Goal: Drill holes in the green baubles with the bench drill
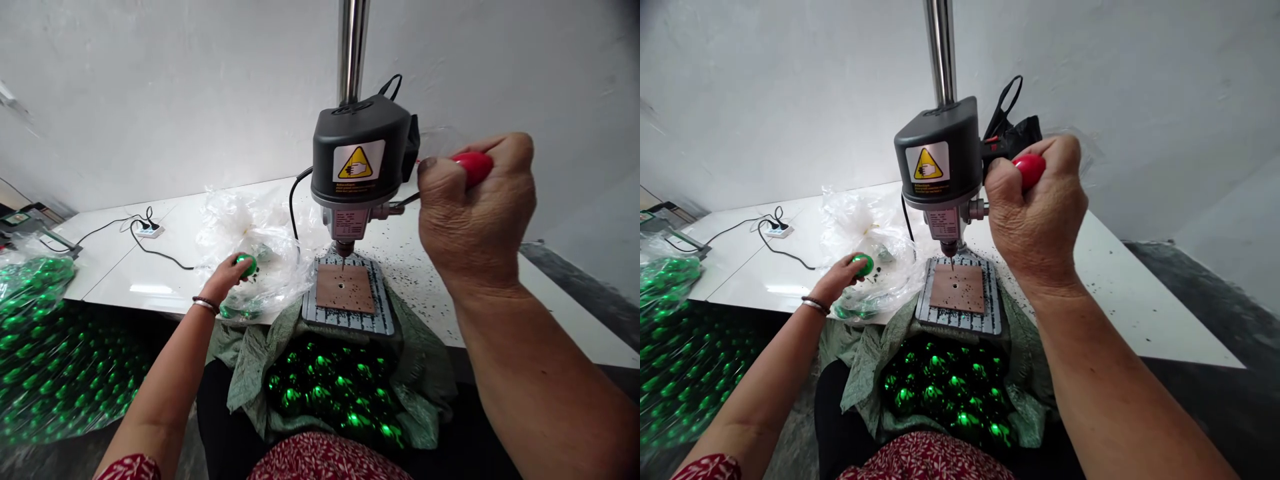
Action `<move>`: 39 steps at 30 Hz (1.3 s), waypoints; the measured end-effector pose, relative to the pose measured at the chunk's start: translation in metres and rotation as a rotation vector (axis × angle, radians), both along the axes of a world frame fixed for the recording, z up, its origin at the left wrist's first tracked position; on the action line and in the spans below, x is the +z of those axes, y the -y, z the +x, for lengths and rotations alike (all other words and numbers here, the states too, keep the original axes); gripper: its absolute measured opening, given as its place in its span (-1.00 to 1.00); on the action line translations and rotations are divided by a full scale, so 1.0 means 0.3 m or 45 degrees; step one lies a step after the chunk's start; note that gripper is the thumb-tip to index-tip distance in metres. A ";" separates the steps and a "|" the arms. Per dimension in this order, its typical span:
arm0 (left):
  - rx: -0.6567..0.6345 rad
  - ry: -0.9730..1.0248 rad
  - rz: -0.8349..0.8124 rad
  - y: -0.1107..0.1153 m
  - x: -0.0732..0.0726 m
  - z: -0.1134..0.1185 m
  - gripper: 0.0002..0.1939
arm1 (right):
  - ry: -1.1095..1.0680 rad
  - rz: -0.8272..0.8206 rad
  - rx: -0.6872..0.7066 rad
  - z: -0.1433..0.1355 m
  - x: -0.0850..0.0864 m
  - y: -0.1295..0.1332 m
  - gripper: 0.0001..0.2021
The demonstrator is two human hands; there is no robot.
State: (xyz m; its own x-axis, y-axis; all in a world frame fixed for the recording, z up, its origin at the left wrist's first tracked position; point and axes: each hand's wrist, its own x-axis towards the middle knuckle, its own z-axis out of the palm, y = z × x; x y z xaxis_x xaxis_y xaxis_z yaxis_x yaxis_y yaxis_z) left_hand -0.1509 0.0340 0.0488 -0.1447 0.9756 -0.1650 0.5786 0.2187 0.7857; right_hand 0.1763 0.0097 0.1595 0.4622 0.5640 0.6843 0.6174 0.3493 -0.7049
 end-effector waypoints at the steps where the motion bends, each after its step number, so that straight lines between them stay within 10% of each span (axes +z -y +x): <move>1: 0.083 0.385 0.032 0.018 0.021 0.002 -0.60 | -0.004 0.008 0.005 0.000 -0.001 -0.001 -0.85; 4: 0.064 1.147 0.022 0.088 0.085 0.035 -0.56 | -0.011 0.053 0.028 0.001 -0.007 -0.003 -0.86; 10: -0.239 1.424 -0.096 0.241 0.088 0.210 -0.34 | -0.029 0.103 0.073 0.001 -0.014 -0.009 -0.83; 17: -0.276 0.846 0.015 0.291 -0.032 0.425 -0.29 | 0.020 0.248 0.089 0.010 -0.043 -0.032 -0.83; 24: -0.324 0.428 0.153 0.179 -0.106 0.486 -0.44 | 0.046 0.161 0.206 0.031 -0.056 -0.041 -0.80; 39: -0.337 0.346 -0.081 0.049 -0.091 0.529 -0.57 | -0.018 0.075 0.166 0.016 -0.017 -0.015 -0.75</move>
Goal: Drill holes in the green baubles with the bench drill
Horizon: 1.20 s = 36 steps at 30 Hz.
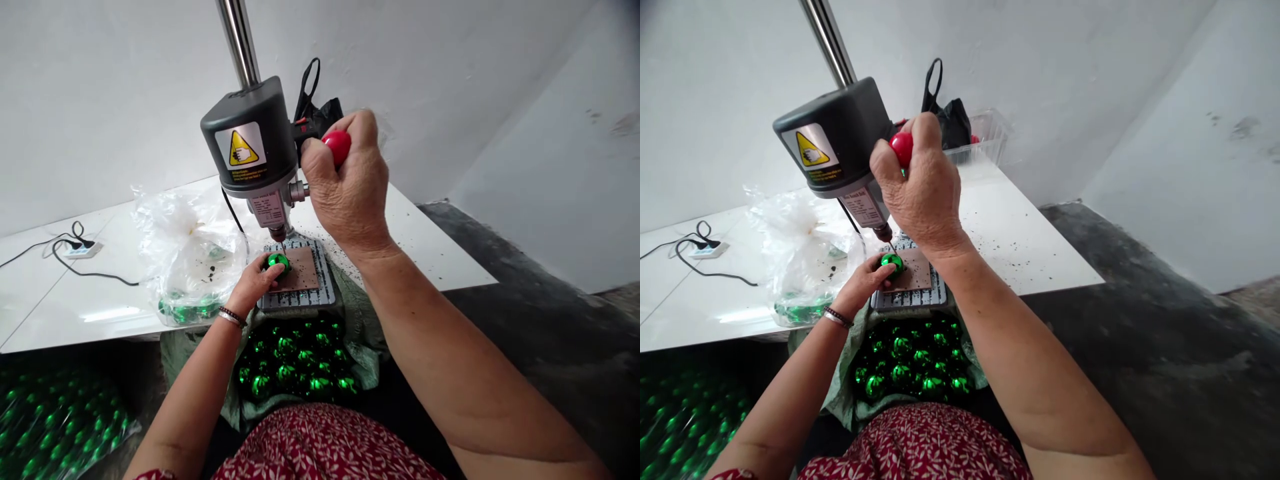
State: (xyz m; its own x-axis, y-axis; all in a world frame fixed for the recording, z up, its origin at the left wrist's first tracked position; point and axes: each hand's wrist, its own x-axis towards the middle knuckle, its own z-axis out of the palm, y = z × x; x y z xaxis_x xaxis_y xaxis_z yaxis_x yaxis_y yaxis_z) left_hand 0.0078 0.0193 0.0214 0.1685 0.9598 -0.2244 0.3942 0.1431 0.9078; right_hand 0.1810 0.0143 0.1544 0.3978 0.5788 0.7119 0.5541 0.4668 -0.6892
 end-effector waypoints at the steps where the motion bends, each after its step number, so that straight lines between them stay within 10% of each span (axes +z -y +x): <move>1: -0.005 -0.024 0.003 -0.003 0.001 0.004 -0.57 | -0.018 -0.009 -0.003 -0.002 0.005 0.003 -0.74; 17: -0.070 -0.441 0.261 -0.043 0.016 0.048 -0.43 | -0.051 -0.019 0.008 -0.006 0.018 0.014 -0.73; 36: -0.030 -0.183 0.236 -0.024 -0.068 0.057 -0.30 | 0.021 0.186 0.006 -0.004 -0.044 0.041 -0.85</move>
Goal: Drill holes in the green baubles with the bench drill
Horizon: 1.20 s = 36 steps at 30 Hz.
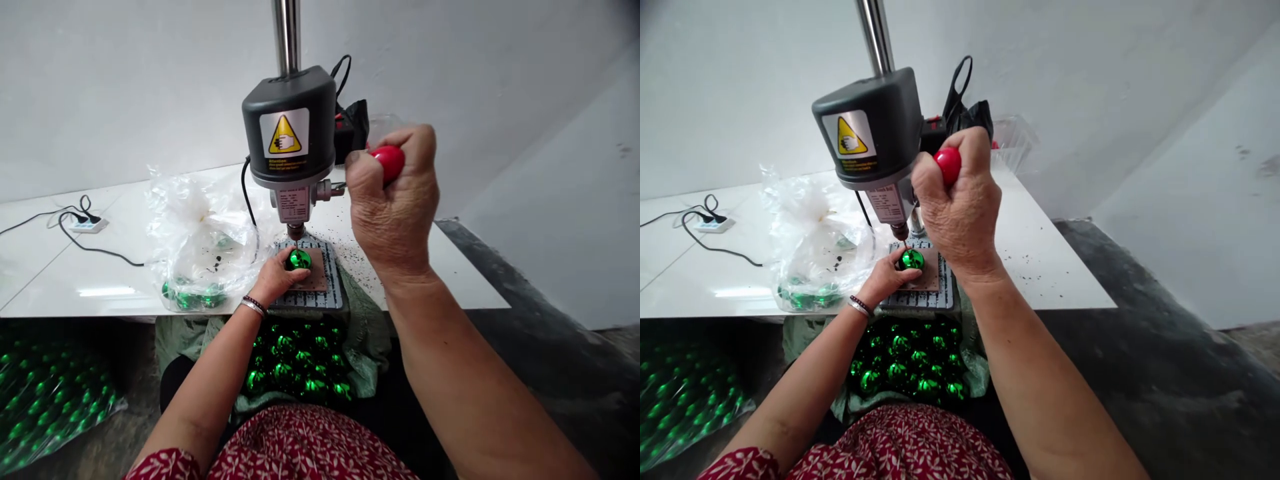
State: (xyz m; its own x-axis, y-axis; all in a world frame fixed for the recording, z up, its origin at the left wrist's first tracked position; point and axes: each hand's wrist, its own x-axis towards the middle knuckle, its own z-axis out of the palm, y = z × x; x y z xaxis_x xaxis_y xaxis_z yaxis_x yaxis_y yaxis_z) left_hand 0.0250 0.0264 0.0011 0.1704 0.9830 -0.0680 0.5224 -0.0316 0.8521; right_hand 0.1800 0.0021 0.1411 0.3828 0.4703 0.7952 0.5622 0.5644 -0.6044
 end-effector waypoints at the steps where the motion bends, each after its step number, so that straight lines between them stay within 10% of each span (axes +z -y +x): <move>1: -0.005 -0.002 0.001 0.001 -0.002 -0.001 -0.31 | -0.007 0.000 0.011 0.000 -0.001 0.004 -0.85; 36: -0.016 0.146 -0.249 -0.044 0.044 -0.044 -0.59 | -0.006 0.090 0.044 0.002 0.001 -0.011 -0.83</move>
